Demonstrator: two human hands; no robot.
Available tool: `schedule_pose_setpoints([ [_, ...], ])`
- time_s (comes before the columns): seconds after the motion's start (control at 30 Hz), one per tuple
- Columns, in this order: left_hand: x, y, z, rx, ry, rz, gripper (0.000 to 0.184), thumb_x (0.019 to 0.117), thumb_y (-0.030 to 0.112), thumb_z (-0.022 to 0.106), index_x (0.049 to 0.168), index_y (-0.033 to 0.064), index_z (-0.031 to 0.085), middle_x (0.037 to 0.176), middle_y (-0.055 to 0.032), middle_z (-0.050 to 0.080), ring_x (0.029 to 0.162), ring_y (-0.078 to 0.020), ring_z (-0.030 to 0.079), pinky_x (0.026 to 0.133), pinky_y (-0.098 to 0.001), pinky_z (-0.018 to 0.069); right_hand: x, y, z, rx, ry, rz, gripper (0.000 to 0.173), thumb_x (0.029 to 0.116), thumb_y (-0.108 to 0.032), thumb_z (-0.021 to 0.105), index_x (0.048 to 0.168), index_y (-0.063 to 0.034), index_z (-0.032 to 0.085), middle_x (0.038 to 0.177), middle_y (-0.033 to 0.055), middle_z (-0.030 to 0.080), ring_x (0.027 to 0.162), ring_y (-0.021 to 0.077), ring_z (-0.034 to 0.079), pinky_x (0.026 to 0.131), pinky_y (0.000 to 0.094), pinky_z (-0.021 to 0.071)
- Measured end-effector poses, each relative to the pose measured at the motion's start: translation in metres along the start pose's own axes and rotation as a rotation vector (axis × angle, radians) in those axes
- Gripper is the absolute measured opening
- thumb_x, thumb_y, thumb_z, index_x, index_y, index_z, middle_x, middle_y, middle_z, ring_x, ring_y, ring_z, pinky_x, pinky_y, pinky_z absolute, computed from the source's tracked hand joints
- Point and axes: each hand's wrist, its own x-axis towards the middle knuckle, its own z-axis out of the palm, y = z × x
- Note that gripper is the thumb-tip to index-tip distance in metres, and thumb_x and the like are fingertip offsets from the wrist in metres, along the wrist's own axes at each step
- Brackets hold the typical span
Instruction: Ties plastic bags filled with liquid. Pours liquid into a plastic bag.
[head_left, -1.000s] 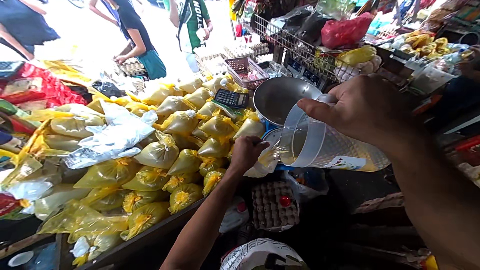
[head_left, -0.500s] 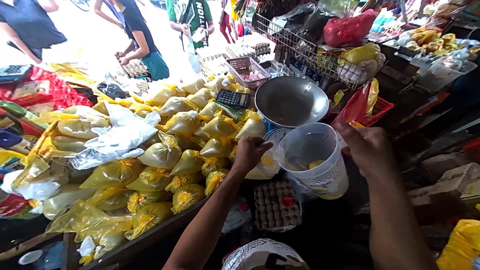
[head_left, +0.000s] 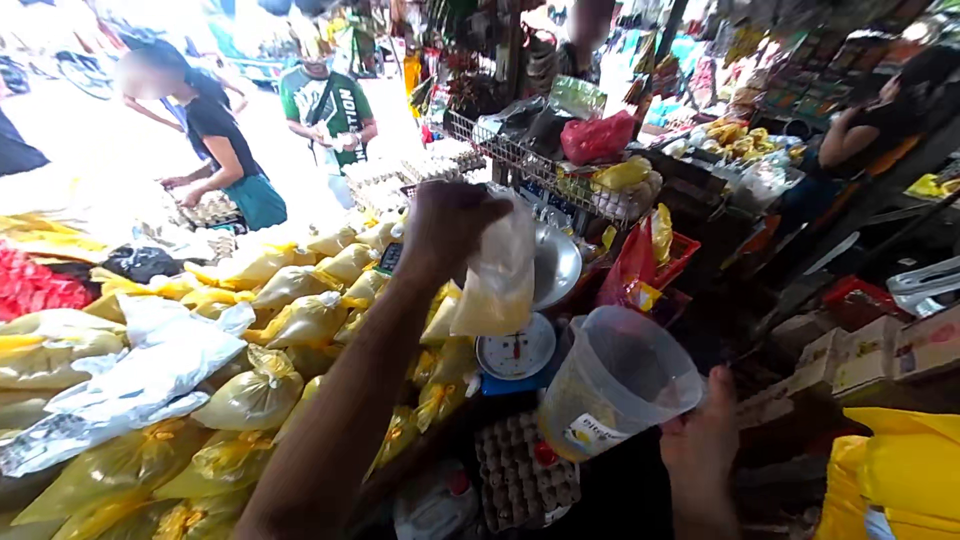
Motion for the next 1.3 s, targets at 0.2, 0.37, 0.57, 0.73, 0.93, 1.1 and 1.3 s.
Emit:
schedule_pose_setpoints([
  [0.2,0.071,-0.009,0.029,0.043,-0.061,0.285,0.03,0.0943,0.036,0.071,0.091,0.0065,0.074,0.078,-0.0051,0.069,0.069,-0.0157,0.065,0.069,-0.0436,0.0551,-0.013,0.02,-0.019,-0.113,-0.055,-0.233,0.043,0.104,-0.031,0.056,0.065,-0.016,0.065,0.053,-0.0085,0.055,0.042,0.0003,0.044,0.041,0.0173,0.0371],
  [0.37,0.054,-0.061,0.069,0.186,-0.125,0.281,0.028,0.0981,0.033,0.068,0.093,0.0068,0.076,0.084,-0.0089,0.071,0.08,-0.0244,0.068,0.078,-0.0525,0.0538,-0.01,0.014,-0.026,-0.132,-0.053,-0.251,0.041,0.101,-0.032,0.058,0.063,-0.0165,0.064,0.052,-0.0076,0.054,0.042,0.0007,0.044,0.042,0.0178,0.0363],
  [0.57,0.058,-0.08,0.085,0.144,-0.301,-0.013,0.032,0.0911,0.035,0.076,0.091,0.0026,0.075,0.082,-0.015,0.07,0.078,-0.0308,0.067,0.077,-0.0592,0.0529,0.002,-0.043,-0.006,-0.157,-0.291,-0.307,0.03,0.1045,-0.03,0.054,0.08,-0.0216,0.069,0.067,-0.011,0.067,0.053,-0.0009,0.058,0.049,0.0159,0.0492],
  [0.73,0.048,-0.103,0.091,-0.009,-0.489,-0.124,0.033,0.0936,0.034,0.075,0.093,0.0018,0.074,0.074,-0.0109,0.068,0.061,-0.0199,0.062,0.062,-0.0437,0.0541,0.029,-0.111,0.034,-0.42,-0.608,-0.424,0.032,0.1023,-0.05,0.056,0.097,-0.023,0.071,0.077,-0.0094,0.068,0.06,0.0007,0.059,0.054,0.0171,0.0504],
  [0.93,0.003,-0.116,0.054,-0.021,-0.342,0.164,0.059,0.0923,0.042,0.073,0.142,0.0147,0.056,0.137,-0.0168,0.055,0.108,-0.0262,0.065,0.088,-0.0485,0.0586,0.061,-0.161,0.109,-0.794,-0.735,-0.615,0.053,0.1032,-0.061,0.047,0.098,-0.0142,0.071,0.078,-0.0032,0.066,0.066,0.0062,0.062,0.059,0.0299,0.0552],
  [1.1,-0.05,-0.121,0.04,0.307,-0.217,0.592,0.018,0.0955,0.037,0.069,0.106,0.0255,0.079,0.16,-0.0133,0.037,0.144,-0.0383,0.037,0.113,-0.061,0.0347,0.068,-0.181,0.153,-1.012,-0.772,-0.653,0.064,0.0977,-0.072,0.045,0.087,-0.0141,0.07,0.074,-0.0007,0.063,0.063,0.0104,0.06,0.058,0.0377,0.0518],
  [1.3,-0.09,-0.134,0.043,0.191,0.047,0.549,0.017,0.097,0.028,0.07,0.107,0.0153,0.075,0.151,-0.0152,0.047,0.141,-0.032,0.043,0.114,-0.0534,0.0399,0.06,-0.191,0.182,-1.126,-0.751,-0.593,0.066,0.0935,-0.077,0.047,0.094,-0.0142,0.07,0.079,-0.0032,0.063,0.068,0.0074,0.061,0.064,0.0346,0.0538],
])
